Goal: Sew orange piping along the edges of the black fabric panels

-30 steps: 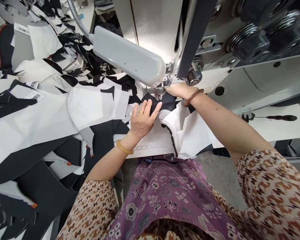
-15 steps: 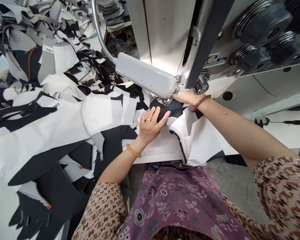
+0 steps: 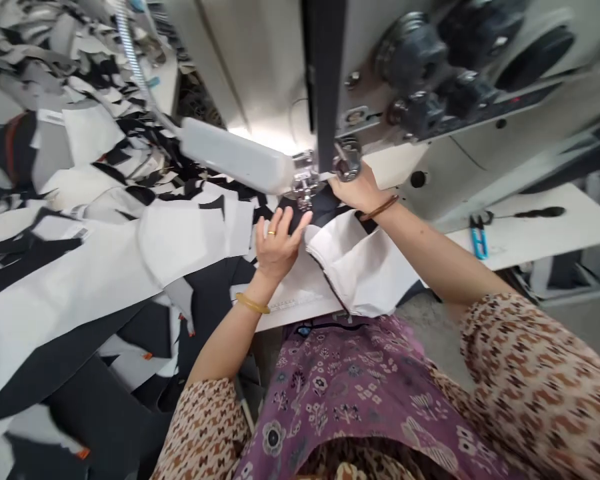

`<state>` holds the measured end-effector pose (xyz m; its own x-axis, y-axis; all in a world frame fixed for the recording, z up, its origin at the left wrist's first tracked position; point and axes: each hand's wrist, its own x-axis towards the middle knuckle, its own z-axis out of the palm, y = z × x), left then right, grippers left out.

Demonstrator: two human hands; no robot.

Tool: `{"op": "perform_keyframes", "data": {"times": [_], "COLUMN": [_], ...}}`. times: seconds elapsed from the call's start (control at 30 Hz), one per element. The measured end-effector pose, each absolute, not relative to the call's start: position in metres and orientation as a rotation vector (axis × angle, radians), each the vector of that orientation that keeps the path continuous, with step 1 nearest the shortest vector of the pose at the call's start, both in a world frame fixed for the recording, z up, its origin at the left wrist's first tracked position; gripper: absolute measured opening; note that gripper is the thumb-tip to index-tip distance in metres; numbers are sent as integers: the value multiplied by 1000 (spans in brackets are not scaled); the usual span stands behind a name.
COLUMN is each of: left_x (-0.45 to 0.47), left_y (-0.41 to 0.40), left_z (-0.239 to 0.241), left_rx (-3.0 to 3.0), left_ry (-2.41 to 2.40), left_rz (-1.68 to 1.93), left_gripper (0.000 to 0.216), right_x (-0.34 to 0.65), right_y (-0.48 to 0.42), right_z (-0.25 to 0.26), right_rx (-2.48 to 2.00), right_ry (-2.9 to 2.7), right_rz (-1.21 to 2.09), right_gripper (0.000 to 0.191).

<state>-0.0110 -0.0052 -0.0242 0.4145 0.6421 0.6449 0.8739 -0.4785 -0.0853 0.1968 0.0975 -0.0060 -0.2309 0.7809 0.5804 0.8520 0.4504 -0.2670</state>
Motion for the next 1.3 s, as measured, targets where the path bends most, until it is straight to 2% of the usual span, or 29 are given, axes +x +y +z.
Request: {"op": "perform_keyframes", "data": {"times": [0.1,0.23,0.33,0.43,0.6,0.8,0.9,1.03,1.07,1.2,1.23,1.3], "left_x": [-13,-15,-15,-14,-15,-13,-9,-5,-5,-3,-1,3], "left_y": [-4,-2,-2,-2,0,-2,-8,-11,-11,-12,-13,-14], "left_z": [-26,-28,-25,-23,-27,-20,-15,-14,-14,-13,-12,-10], "left_rx": [-2295,-2320,-2348,-2341,-2264,-2354,-2393,-2337,-2332,-2322,-2326,-2348], "left_ry": [-1334,-1386,-1421,-1441,-1325,-1377,-1456,-1426,-1401,-1363,-1371,-1390], "left_rz": [-802,-836,-871,-888,-856,-855,-843,-778,-764,-732,-734,-773], "left_gripper": [36,35,31,30,34,35,37,39,39,42,42,40], "right_x": [245,326,385,428,481,530,515,430,401,283,258,223], "right_y": [37,-40,-75,-98,-110,-58,-51,-90,-105,-154,-158,-158], "right_z": [-8,-63,-114,-142,-144,-127,-116,-112,-111,-112,-114,-119], "right_rx": [-1612,-2008,-2406,-2537,-2621,-2617,-2505,-2146,-2013,-1474,-1424,-1483], "right_ry": [-2007,-1802,-1520,-1452,-1261,-1098,-1141,-1462,-1591,-2064,-2115,-2108], "right_rz": [-126,-134,-88,31,29,130,138,295,392,562,506,403], "right_gripper": [25,24,35,36,39,37,35,29,32,72,72,50]}}
